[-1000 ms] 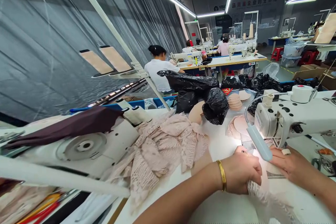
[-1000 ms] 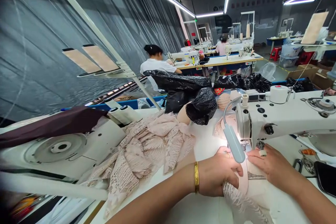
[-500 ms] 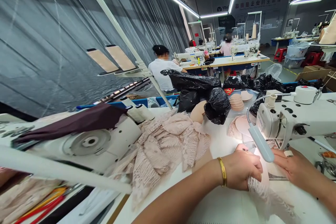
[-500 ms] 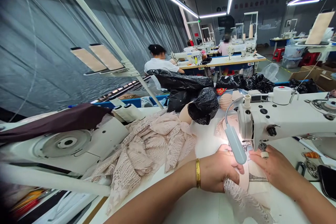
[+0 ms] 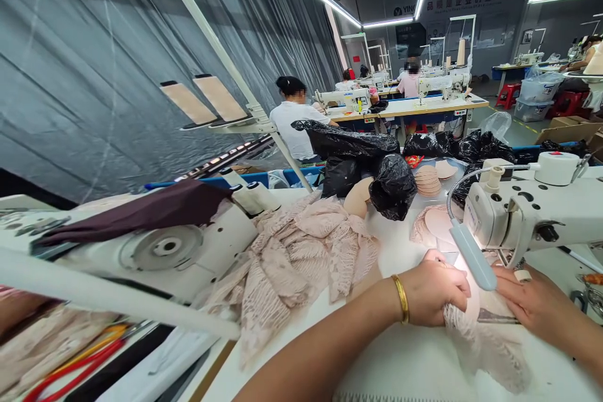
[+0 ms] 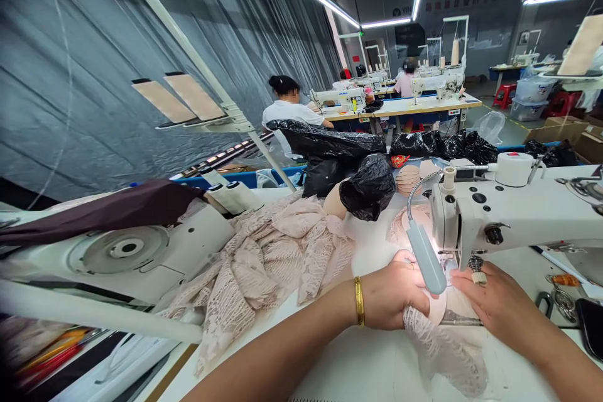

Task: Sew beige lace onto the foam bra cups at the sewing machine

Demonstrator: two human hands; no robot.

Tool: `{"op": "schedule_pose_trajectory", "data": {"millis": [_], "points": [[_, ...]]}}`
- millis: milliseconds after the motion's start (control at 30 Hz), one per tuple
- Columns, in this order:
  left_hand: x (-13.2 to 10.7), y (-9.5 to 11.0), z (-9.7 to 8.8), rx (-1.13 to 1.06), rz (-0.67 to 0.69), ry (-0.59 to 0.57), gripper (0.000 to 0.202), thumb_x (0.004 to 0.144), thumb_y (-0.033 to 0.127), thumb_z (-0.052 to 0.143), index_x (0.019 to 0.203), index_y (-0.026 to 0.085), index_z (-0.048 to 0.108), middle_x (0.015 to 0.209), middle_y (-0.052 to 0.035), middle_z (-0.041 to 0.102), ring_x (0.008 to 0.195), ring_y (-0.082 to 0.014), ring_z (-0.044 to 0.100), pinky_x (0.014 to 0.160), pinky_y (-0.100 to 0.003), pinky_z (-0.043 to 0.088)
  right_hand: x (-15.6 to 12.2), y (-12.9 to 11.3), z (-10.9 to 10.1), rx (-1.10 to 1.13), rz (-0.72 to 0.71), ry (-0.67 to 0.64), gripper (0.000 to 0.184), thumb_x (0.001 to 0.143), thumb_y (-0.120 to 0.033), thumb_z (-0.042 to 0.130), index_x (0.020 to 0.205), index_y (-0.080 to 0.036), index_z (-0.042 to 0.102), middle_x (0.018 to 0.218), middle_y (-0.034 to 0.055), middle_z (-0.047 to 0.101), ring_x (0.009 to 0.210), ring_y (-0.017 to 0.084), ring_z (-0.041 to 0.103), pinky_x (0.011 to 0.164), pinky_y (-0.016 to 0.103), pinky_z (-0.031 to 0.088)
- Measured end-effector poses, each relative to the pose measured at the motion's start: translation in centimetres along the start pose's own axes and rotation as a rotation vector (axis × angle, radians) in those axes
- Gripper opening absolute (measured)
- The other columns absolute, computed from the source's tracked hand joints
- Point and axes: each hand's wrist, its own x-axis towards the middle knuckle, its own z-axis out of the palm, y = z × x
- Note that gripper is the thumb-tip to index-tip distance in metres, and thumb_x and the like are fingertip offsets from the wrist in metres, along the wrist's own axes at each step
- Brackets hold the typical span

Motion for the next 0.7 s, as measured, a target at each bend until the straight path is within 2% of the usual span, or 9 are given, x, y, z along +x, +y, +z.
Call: {"op": "schedule_pose_trajectory", "data": {"millis": [133, 300, 433, 533, 633, 700], "points": [[0.0, -0.2, -0.2, 0.047, -0.003, 0.005, 0.008, 0.08, 0.015, 0.07, 0.079, 0.022, 0.073, 0.109, 0.0007, 0.078, 0.092, -0.0186, 0.067, 0.094, -0.04, 0.031, 0.1, -0.3, -0.7, 0.073, -0.048, -0.02, 0.039, 0.102, -0.016, 0.044, 0.126, -0.031, 0.072, 0.123, 0.0046, 0.076, 0.104, 0.025, 0.069, 0.085, 0.038, 0.058], [0.0, -0.4, -0.1, 0.089, 0.025, 0.06, 0.012, 0.078, 0.009, 0.066, 0.075, 0.02, 0.069, 0.098, 0.0005, 0.079, 0.084, -0.0183, 0.064, 0.093, -0.041, 0.029, 0.9, -1.8, -2.7, 0.176, -0.189, -0.079, 0.035, 0.101, -0.014, 0.053, 0.125, -0.032, 0.071, 0.123, 0.0034, 0.076, 0.112, 0.025, 0.067, 0.089, 0.036, 0.056], [0.1, -0.8, 0.3, 0.114, 0.021, 0.09, 0.014, 0.07, 0.005, 0.064, 0.067, 0.019, 0.064, 0.081, 0.0, 0.075, 0.08, -0.0192, 0.061, 0.093, -0.042, 0.027, 1.2, -2.5, -3.4, 0.231, -0.241, -0.069, 0.031, 0.102, -0.015, 0.053, 0.121, -0.031, 0.072, 0.117, 0.0027, 0.078, 0.102, 0.022, 0.067, 0.084, 0.033, 0.054], [0.3, -1.1, 0.5, 0.117, 0.022, 0.107, 0.017, 0.06, 0.002, 0.06, 0.063, 0.019, 0.057, 0.069, -0.0001, 0.065, 0.078, -0.0207, 0.058, 0.093, -0.045, 0.025, 1.0, -2.5, -3.1, 0.208, -0.248, -0.053, 0.032, 0.102, -0.013, 0.051, 0.12, -0.03, 0.071, 0.113, 0.0026, 0.078, 0.095, 0.021, 0.066, 0.078, 0.031, 0.053], [0.6, -1.0, 0.5, -0.048, -0.015, 0.16, 0.018, 0.058, 0.002, 0.059, 0.058, 0.019, 0.051, 0.065, -0.0007, 0.059, 0.073, -0.0202, 0.053, 0.096, -0.048, 0.024, 0.9, -2.1, -2.8, 0.208, -0.233, -0.051, 0.032, 0.103, -0.013, 0.048, 0.119, -0.03, 0.069, 0.113, 0.0035, 0.077, 0.1, 0.022, 0.066, 0.08, 0.031, 0.054], [0.8, -0.5, 0.4, -0.343, -0.138, 0.309, 0.018, 0.059, 0.006, 0.063, 0.056, 0.02, 0.053, 0.064, -0.0012, 0.059, 0.071, -0.0202, 0.052, 0.099, -0.049, 0.025, 0.7, -1.9, -2.5, 0.214, -0.2, -0.058, 0.033, 0.103, -0.012, 0.046, 0.119, -0.03, 0.068, 0.115, 0.0034, 0.076, 0.103, 0.022, 0.066, 0.082, 0.032, 0.054]]}}
